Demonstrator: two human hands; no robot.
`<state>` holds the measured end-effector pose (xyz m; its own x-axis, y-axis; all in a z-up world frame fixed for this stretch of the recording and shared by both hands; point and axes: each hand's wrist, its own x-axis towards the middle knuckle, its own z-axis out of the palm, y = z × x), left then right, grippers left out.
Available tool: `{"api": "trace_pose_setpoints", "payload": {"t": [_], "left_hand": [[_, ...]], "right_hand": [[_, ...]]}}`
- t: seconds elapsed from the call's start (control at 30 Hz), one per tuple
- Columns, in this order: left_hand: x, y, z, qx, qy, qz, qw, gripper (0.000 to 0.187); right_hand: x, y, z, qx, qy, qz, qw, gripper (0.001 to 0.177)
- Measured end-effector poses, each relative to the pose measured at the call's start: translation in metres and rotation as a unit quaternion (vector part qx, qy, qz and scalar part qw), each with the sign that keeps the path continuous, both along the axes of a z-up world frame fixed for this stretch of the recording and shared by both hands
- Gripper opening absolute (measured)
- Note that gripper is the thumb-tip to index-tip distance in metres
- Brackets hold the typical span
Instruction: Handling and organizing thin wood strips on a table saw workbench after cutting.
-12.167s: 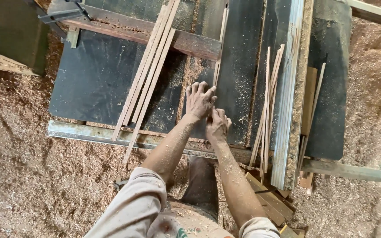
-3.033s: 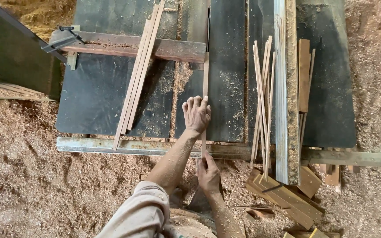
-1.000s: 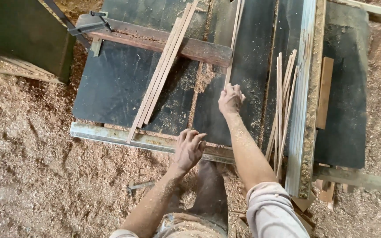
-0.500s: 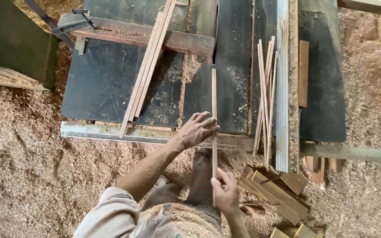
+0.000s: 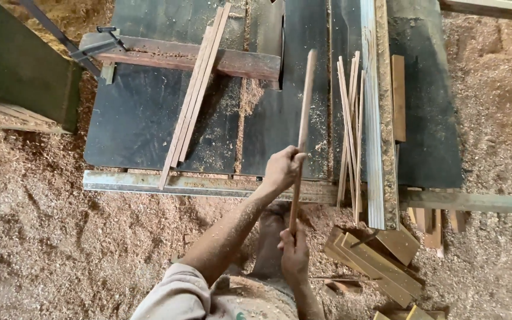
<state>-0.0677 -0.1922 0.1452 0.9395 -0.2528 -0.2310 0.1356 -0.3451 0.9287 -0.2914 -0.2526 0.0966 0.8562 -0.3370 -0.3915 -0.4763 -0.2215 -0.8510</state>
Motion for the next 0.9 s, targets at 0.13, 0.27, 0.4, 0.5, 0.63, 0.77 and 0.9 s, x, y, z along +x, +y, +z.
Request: {"api": "trace_pose_setpoints", "payload": {"t": [0.13, 0.27, 0.4, 0.5, 0.63, 0.77, 0.9], "left_hand": [[-0.011, -0.003, -0.080, 0.262, -0.198, 0.024, 0.944, 0.066], [-0.013, -0.001, -0.107, 0.309, -0.257, -0.010, 0.915, 0.060], [-0.002, 0.003, -0.114, 0.382, -0.298, -0.030, 0.874, 0.055], [0.006, 0.005, -0.120, 0.402, -0.312, -0.028, 0.860, 0.054], [0.015, 0.011, -0.122, 0.412, -0.334, -0.017, 0.848, 0.053], [0.022, 0.008, -0.125, 0.425, -0.326, -0.017, 0.844, 0.053], [0.032, 0.003, -0.126, 0.433, -0.316, -0.006, 0.844, 0.052]], "right_hand": [[-0.008, 0.015, -0.022, -0.017, 0.051, -0.018, 0.998, 0.062], [0.005, 0.014, -0.035, -0.021, 0.044, 0.012, 0.999, 0.070], [0.017, 0.012, -0.067, -0.072, -0.084, 0.008, 0.994, 0.056], [0.024, 0.013, -0.083, -0.105, -0.133, 0.022, 0.985, 0.052], [0.038, 0.014, -0.090, -0.158, -0.163, 0.026, 0.974, 0.049], [0.045, 0.010, -0.094, -0.140, -0.169, 0.020, 0.975, 0.049], [0.056, 0.004, -0.090, -0.103, -0.133, 0.027, 0.985, 0.045]]}}
